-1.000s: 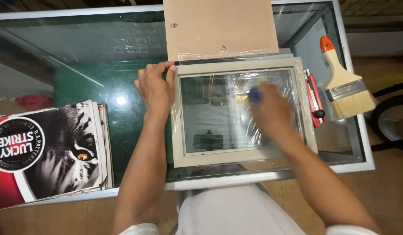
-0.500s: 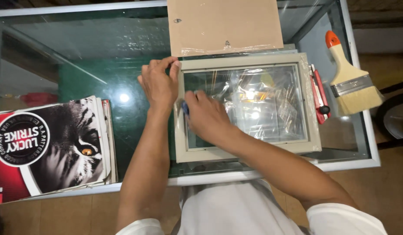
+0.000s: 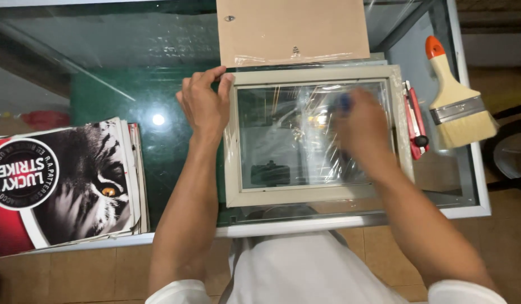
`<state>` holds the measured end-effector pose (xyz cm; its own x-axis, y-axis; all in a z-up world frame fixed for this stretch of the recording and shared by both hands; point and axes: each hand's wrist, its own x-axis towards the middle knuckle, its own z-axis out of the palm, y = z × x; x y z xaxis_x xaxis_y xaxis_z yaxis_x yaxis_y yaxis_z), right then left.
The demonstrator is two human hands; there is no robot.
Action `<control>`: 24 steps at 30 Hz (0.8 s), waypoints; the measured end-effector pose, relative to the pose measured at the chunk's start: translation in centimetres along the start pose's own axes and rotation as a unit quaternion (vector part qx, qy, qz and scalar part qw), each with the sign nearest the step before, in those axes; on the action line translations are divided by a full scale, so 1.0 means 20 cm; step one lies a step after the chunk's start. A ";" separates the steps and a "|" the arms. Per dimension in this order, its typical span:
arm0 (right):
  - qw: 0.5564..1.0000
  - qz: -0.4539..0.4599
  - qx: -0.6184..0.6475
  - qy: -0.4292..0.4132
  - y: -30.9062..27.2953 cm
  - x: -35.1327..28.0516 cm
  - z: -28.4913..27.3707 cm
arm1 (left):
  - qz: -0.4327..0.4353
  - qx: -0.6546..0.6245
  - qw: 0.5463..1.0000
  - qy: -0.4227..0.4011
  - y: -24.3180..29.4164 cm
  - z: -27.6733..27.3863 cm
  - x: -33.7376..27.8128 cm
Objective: Cleaning the glass and assembling a picture frame with a poster inside.
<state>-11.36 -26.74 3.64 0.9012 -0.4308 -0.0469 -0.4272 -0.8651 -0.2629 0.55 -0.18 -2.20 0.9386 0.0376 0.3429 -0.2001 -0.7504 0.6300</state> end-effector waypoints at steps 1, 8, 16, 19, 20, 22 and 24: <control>0.999 -0.009 0.030 -0.033 -0.12 0.00 0.04 | 0.002 -0.005 1.000 0.005 -0.01 0.01 0.00; 0.922 -0.382 0.065 -0.012 -0.61 0.14 0.25 | 0.002 0.006 1.000 -0.008 -0.02 -0.01 0.01; 0.834 -0.494 -0.014 -0.246 -0.46 -0.36 0.04 | -0.021 -0.004 1.000 -0.020 0.01 -0.03 0.02; 0.800 -0.511 0.012 -0.314 -0.47 -0.39 -0.12 | -0.017 -0.014 1.000 -0.021 0.02 -0.04 0.02; 0.800 -0.512 0.012 -0.312 -0.47 -0.33 -0.06 | -0.015 -0.013 1.000 -0.019 0.02 -0.04 0.02; 0.850 -0.481 -0.019 -0.213 -0.47 -0.21 0.05 | -0.012 -0.016 1.000 -0.019 0.01 -0.03 0.01; 0.871 -0.461 -0.016 -0.171 -0.53 -0.06 0.07 | -0.010 -0.012 1.000 -0.021 0.00 -0.03 0.01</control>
<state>-7.70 -16.66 5.13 0.8289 0.5473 -0.1160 0.4921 -0.8118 -0.3144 0.56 0.17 -1.64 0.9533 0.0235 0.3012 -0.1881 -0.7338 0.6528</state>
